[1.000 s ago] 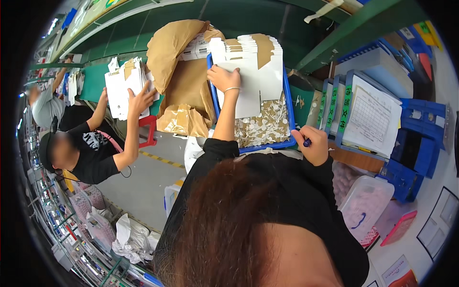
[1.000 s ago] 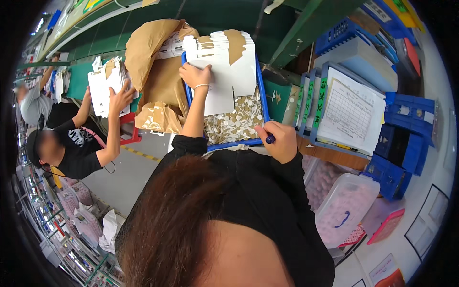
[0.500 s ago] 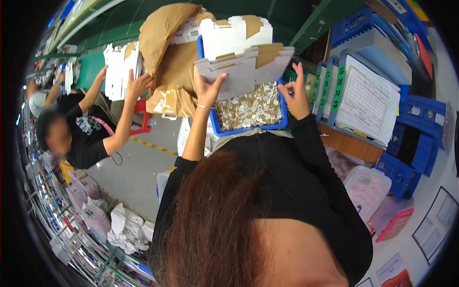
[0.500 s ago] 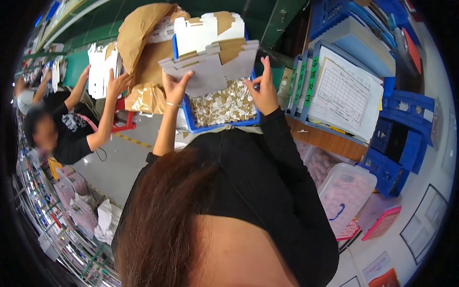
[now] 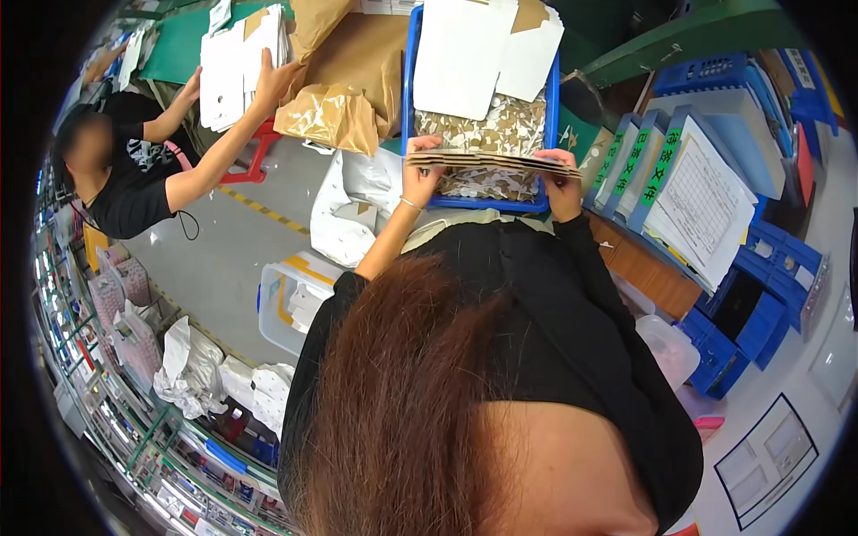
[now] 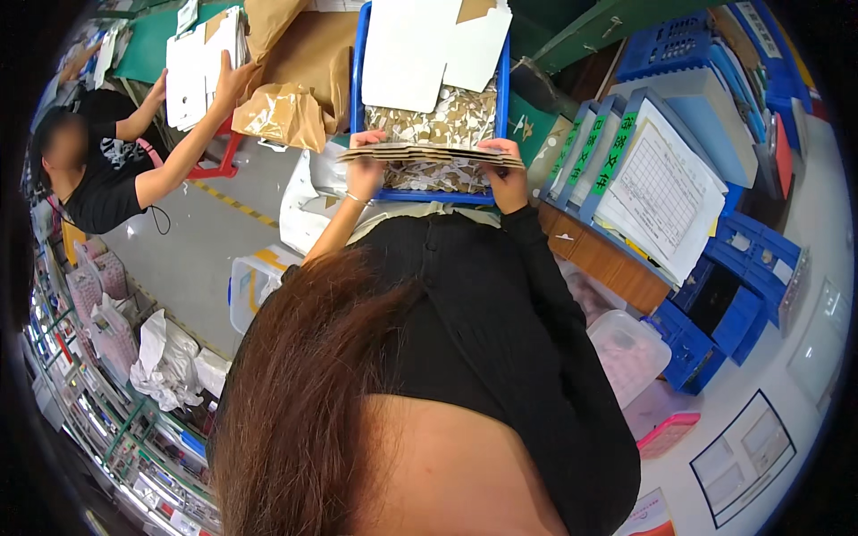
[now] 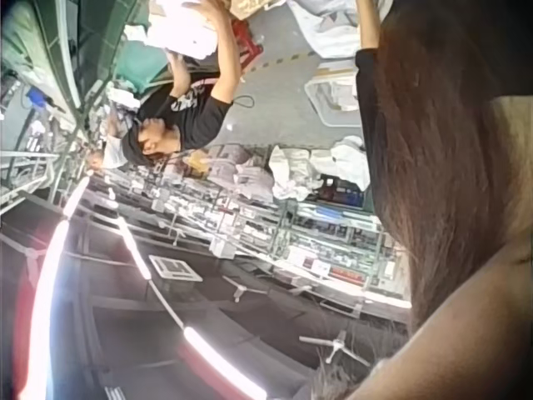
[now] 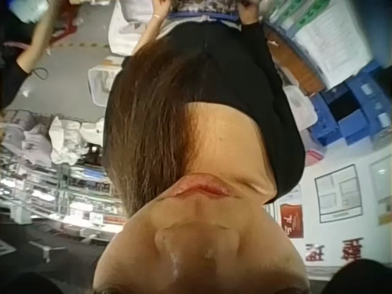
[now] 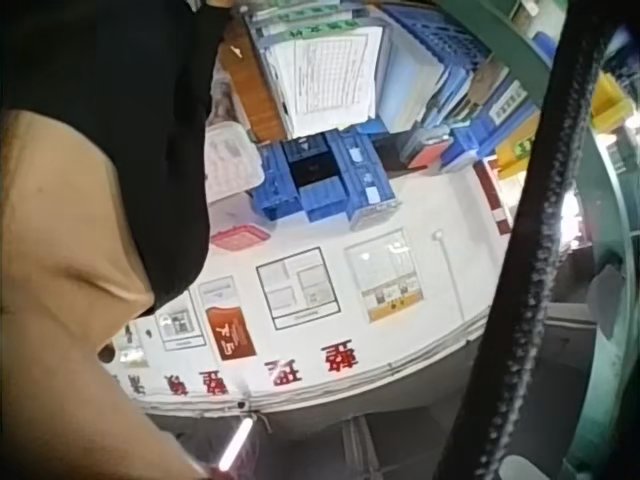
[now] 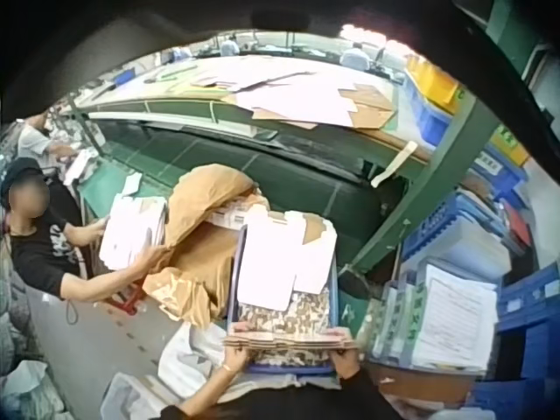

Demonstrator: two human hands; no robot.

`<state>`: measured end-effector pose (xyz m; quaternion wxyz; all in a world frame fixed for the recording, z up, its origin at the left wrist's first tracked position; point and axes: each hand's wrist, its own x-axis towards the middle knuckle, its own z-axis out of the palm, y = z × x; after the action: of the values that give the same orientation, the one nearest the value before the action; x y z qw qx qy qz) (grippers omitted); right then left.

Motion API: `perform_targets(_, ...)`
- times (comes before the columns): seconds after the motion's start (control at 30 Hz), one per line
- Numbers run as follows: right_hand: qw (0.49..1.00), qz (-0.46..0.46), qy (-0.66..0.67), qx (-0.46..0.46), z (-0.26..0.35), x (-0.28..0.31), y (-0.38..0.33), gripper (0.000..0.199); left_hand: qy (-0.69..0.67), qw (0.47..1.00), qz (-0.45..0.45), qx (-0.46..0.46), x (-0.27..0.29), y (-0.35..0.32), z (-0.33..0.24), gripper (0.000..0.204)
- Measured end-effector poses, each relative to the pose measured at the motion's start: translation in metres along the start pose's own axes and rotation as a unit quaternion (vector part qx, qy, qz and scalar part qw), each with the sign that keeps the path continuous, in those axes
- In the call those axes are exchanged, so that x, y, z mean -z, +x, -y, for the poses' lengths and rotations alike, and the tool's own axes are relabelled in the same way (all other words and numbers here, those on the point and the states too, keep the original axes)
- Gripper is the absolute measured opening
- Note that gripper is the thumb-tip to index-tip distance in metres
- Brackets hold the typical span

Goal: Organizing cardboard components, inspecting small metal parts in a tray, and recording data on a clipboard in a factory setting.

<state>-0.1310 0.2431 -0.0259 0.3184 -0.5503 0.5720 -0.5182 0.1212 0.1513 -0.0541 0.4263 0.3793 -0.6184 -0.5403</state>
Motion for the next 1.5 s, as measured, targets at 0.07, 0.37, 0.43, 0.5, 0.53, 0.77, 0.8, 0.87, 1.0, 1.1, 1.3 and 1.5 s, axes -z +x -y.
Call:
perform_targets(0.07,0.996,-0.034,0.051,-0.064,0.003,-0.006,-0.003,0.031,-0.035,0.999,-0.029,-0.015,-0.004,0.0,0.008,0.037)
perform_targets(0.37,0.974,-0.086,0.185,-0.103,0.007,-0.011,-0.007,0.022,-0.118,0.992,-0.027,-0.021,-0.009,-0.001,0.011,0.032)
perform_targets(0.43,0.979,-0.08,0.145,-0.122,0.002,-0.009,-0.008,0.019,-0.086,0.995,-0.053,-0.02,-0.014,-0.003,0.008,0.031)
perform_targets(0.5,0.98,-0.079,0.124,-0.133,-0.001,-0.01,-0.008,0.019,-0.071,0.995,-0.065,-0.018,-0.017,-0.004,0.003,0.031)
perform_targets(0.53,0.982,-0.091,0.075,-0.146,-0.002,-0.012,-0.005,0.018,-0.041,0.996,-0.078,0.004,-0.018,-0.003,-0.001,0.033)
perform_targets(0.77,0.97,-0.164,-0.021,-0.176,0.003,0.013,0.048,0.031,0.288,0.948,-0.113,0.068,-0.031,0.024,-0.049,0.045)
perform_targets(0.8,0.964,-0.138,-0.041,-0.224,0.001,0.019,0.056,0.034,0.365,0.922,-0.111,0.066,-0.031,0.026,-0.054,0.046)
perform_targets(0.87,0.954,-0.119,-0.083,-0.263,-0.007,0.024,0.068,0.035,0.318,0.941,-0.074,0.084,-0.028,0.027,-0.055,0.047)
perform_targets(1.0,0.926,-0.091,-0.189,-0.314,-0.017,0.015,0.071,0.038,0.172,0.975,0.046,0.135,-0.018,0.022,-0.03,0.048)
perform_targets(1.1,0.88,-0.135,-0.429,-0.156,0.004,0.004,0.061,0.036,0.206,0.967,0.01,0.15,-0.023,0.017,-0.007,0.05)
perform_targets(1.3,0.986,-0.096,-0.124,-0.047,0.083,0.023,0.026,0.035,0.225,0.953,-0.038,0.201,-0.03,0.012,0.001,0.055)
perform_targets(1.5,0.976,-0.142,0.152,-0.067,0.08,-0.011,0.002,0.024,0.26,0.949,-0.046,0.175,-0.035,0.01,-0.002,0.055)
